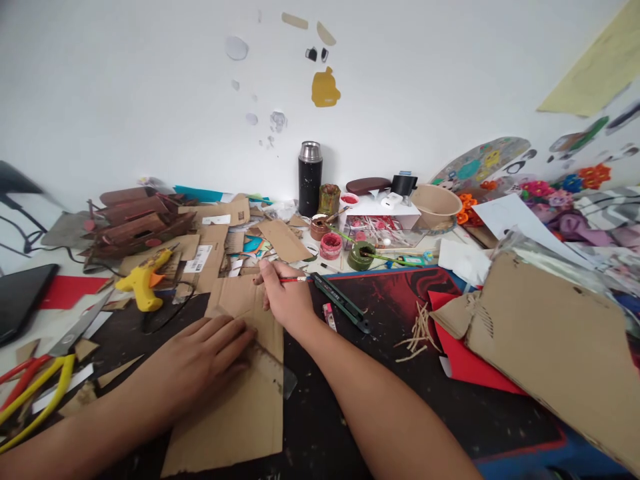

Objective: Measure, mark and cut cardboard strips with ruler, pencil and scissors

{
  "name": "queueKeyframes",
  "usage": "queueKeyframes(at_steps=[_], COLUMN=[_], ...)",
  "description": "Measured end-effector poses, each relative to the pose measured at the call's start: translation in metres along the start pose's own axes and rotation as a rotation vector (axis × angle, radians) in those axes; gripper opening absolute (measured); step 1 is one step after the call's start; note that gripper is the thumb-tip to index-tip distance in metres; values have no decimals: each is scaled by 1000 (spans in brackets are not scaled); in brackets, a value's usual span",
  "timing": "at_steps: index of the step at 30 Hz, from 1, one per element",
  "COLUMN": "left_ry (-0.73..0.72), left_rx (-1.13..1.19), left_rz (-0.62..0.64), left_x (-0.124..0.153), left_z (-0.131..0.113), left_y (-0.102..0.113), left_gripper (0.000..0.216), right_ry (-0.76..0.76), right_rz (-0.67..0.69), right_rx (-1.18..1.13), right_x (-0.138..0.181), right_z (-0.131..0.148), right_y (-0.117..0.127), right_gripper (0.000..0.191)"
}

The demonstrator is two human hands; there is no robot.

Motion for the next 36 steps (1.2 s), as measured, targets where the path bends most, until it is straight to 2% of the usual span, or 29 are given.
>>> queueKeyframes(at_steps=[4, 10, 13, 16, 22, 29, 36], left_ry=[54, 130, 138, 118, 133, 210, 199], left_rx=[29, 33, 30, 33, -42, -15, -34], left_rz=[31, -2, -47, -161, -165, -204, -195], left_x=[-12, -19, -8, 13, 42, 48, 45], left_z=[7, 15, 5, -9, -7, -5, -22], left_y=[2, 6, 6, 8, 1, -7, -5], left_gripper=[17, 23, 30, 39, 52, 57, 43], right_ry=[-5, -4, 4, 14, 13, 30, 59], right_rz=[-33, -65, -59, -51, -39, -27, -25], right_rx=[-2, 32, 38, 43, 46, 106, 150], right_x=[-4, -10, -11, -12, -11, -10, -10], right_z=[2, 0, -2, -3, -1, -2, 4], right_y=[8, 17, 17, 16, 15, 15, 17], right_gripper=[63, 61, 61, 62, 61, 63, 61])
Point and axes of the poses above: each hand's wrist, its own x-axis away from the middle knuckle, its own y-axis out of the back of the hand, z = x × y, the point moved 7 cm from there along -x, towards the middle knuckle, and after that the axes turned 6 degrees about x, right-handed, at the moved point
